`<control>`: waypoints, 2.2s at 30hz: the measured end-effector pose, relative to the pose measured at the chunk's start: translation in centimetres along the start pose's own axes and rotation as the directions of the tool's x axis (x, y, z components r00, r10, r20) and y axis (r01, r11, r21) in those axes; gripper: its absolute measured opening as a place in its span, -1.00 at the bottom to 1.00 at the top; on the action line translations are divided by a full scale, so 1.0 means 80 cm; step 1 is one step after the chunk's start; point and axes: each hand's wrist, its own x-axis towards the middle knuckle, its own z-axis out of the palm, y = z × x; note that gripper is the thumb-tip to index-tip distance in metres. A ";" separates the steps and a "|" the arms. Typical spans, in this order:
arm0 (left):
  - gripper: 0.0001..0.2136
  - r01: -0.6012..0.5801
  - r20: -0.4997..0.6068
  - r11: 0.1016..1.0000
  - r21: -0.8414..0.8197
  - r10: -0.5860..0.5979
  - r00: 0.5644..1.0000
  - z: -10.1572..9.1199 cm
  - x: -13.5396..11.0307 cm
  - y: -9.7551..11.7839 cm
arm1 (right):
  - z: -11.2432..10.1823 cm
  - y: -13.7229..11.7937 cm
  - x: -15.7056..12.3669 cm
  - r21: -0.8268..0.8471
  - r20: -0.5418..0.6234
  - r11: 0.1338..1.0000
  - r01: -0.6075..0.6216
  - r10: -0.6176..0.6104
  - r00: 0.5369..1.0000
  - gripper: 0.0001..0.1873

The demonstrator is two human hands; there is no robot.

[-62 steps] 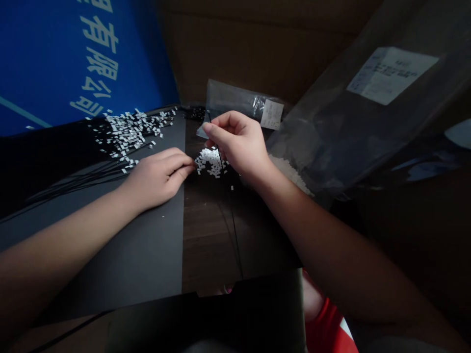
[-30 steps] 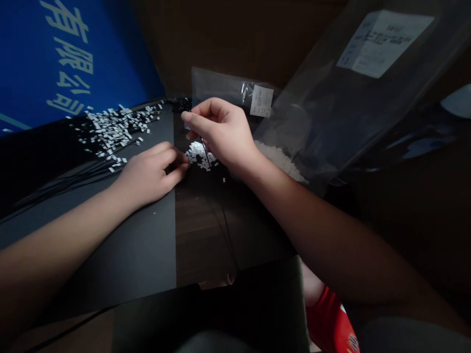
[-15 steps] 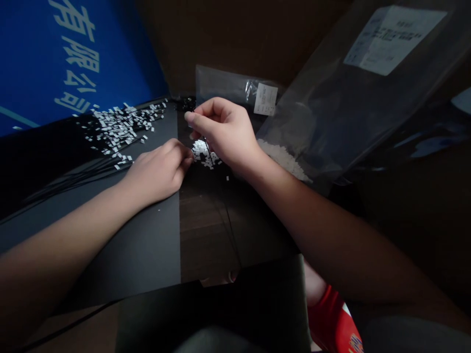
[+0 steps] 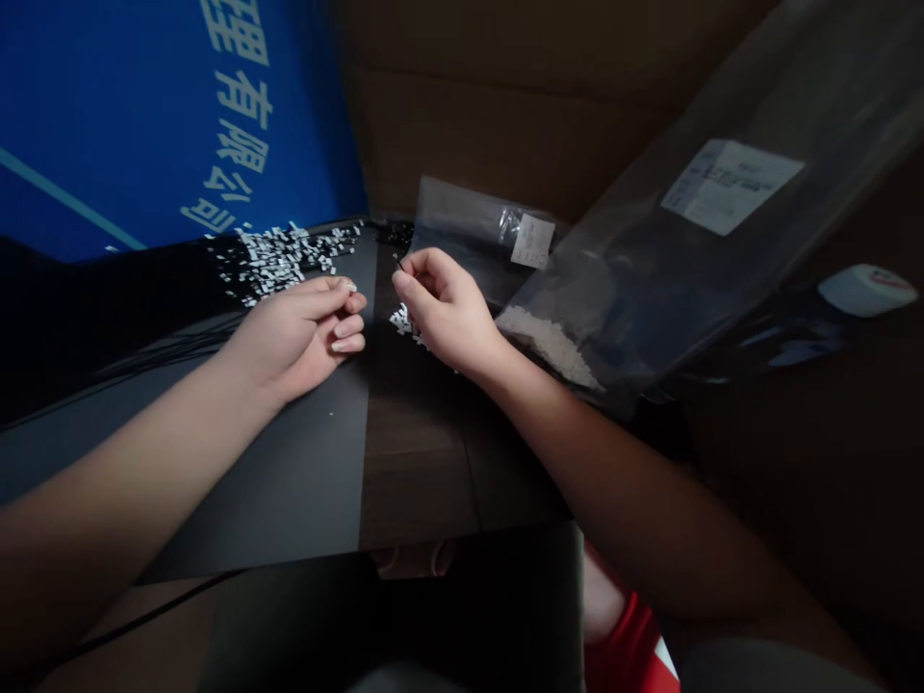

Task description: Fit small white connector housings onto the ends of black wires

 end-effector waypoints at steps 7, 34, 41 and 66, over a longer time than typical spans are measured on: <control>-0.87 -0.100 0.031 0.994 -0.048 0.101 0.994 0.003 -0.008 -0.017 | 0.003 -0.003 -0.006 -0.151 0.001 0.988 -0.024 0.025 1.000 -0.62; -0.78 -0.102 0.044 0.992 -0.079 0.106 0.993 0.007 -0.020 -0.031 | -0.001 -0.002 -0.018 -0.403 0.129 0.873 0.273 -0.241 0.962 -0.84; -0.78 -0.097 0.029 0.994 -0.048 0.098 0.995 0.006 -0.018 -0.032 | 0.001 -0.002 -0.018 -0.418 0.133 0.861 0.289 -0.256 0.957 -0.88; -0.85 -0.167 0.055 0.986 0.023 0.165 0.985 0.004 -0.019 -0.034 | 0.000 -0.005 -0.019 -0.414 0.110 0.869 0.272 -0.248 0.962 -0.89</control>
